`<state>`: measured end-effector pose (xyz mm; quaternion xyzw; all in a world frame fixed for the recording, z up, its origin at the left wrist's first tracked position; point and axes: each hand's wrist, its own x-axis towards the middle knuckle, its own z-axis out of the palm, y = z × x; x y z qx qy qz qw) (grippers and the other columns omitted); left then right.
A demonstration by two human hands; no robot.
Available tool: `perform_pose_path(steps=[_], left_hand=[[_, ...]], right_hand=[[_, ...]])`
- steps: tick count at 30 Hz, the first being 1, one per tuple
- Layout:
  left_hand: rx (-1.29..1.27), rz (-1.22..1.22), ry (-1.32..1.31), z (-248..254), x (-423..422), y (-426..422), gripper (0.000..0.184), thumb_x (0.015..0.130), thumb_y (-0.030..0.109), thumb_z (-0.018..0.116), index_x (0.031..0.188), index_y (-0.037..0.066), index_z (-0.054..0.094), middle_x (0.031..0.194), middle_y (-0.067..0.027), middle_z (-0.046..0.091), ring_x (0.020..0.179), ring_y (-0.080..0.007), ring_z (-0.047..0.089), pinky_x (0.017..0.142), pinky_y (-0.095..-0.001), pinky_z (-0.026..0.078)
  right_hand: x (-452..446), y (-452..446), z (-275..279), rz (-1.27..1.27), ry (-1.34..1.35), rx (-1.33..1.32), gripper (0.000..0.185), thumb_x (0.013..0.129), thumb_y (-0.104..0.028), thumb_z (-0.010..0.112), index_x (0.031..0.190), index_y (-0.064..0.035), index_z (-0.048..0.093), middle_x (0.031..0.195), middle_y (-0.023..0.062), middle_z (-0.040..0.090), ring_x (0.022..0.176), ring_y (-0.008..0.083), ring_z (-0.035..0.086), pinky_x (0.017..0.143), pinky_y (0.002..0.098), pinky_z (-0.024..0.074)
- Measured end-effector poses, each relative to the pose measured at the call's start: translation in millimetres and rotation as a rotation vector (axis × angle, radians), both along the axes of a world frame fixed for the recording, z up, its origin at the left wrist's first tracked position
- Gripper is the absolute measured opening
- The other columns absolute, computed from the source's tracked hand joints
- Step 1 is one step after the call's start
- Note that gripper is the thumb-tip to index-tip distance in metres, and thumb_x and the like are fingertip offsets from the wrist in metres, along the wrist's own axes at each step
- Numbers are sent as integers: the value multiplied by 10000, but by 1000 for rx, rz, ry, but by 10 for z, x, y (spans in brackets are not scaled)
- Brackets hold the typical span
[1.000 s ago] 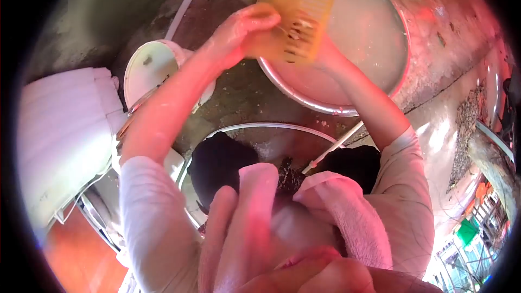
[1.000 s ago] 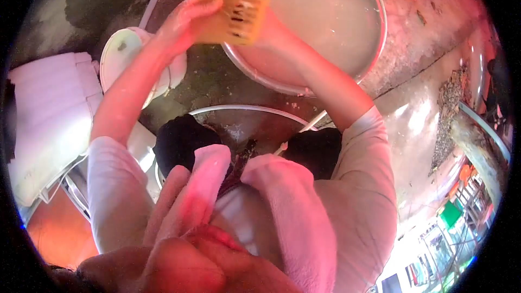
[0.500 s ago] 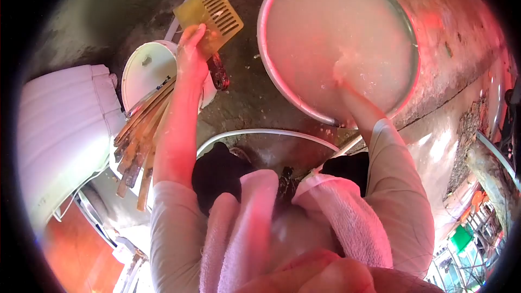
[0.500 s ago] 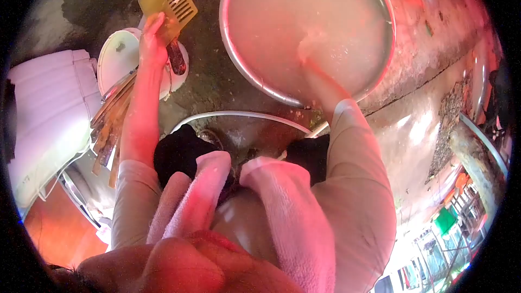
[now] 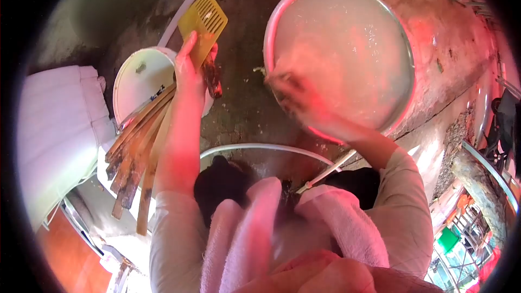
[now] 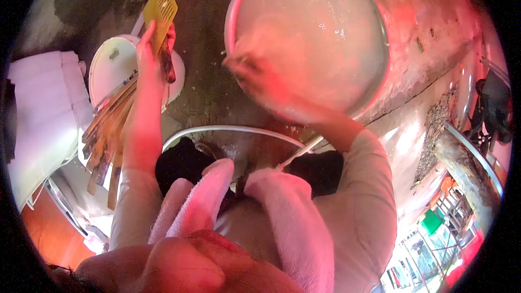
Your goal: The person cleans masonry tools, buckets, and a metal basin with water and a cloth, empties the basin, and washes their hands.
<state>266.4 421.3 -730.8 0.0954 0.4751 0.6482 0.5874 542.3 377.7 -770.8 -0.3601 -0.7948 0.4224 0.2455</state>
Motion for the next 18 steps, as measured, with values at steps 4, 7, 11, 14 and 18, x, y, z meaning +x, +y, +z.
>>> perform_pose_path(steps=[4, 7, 11, 14, 18], left_hand=[[59, -3, 50, -42, 186, 2, 294, 873, 269, 586, 1055, 39, 563, 965, -72, 618, 872, -197, 593, 769, -310, 478], [-126, -46, -18, -310, 199, 66, 238, 870, 194, 592, 1055, 45, 562, 948, -57, 619, 876, -195, 590, 764, -314, 483], [-85, -106, 200, -538, 657, 189, 112, 849, 119, 616, 945, 67, 589, 888, -33, 603, 777, -168, 567, 722, -269, 450], [122, -241, 781, -764, 943, 440, 94, 869, 139, 606, 885, 46, 597, 803, -41, 577, 703, -140, 518, 654, -277, 434], [198, -281, 1187, -1041, 1237, 684, 161, 887, 173, 589, 852, 19, 555, 750, -71, 572, 696, -183, 537, 659, -332, 447]], right_hand=[[-512, 538, -495, -2, -187, 561, 228, 792, -154, 623, 1017, -118, 619, 1213, 80, 517, 1221, 320, 426, 1005, 509, 338], [-661, 1565, -785, -259, -278, 760, 152, 827, -217, 589, 938, -120, 623, 1191, 88, 539, 1238, 320, 410, 1036, 538, 282], [-186, 2565, -953, -473, -391, 772, 239, 849, -208, 509, 1065, -140, 584, 1195, 118, 523, 1279, 296, 367, 1068, 547, 215], [499, 3131, -971, -722, -642, 794, 242, 889, -296, 486, 1056, -146, 577, 1184, 117, 542, 1207, 290, 438, 1011, 532, 288], [2045, 3257, -857, -896, -660, 931, 241, 867, -326, 500, 989, -144, 601, 968, 171, 608, 940, 358, 567, 781, 470, 444]])
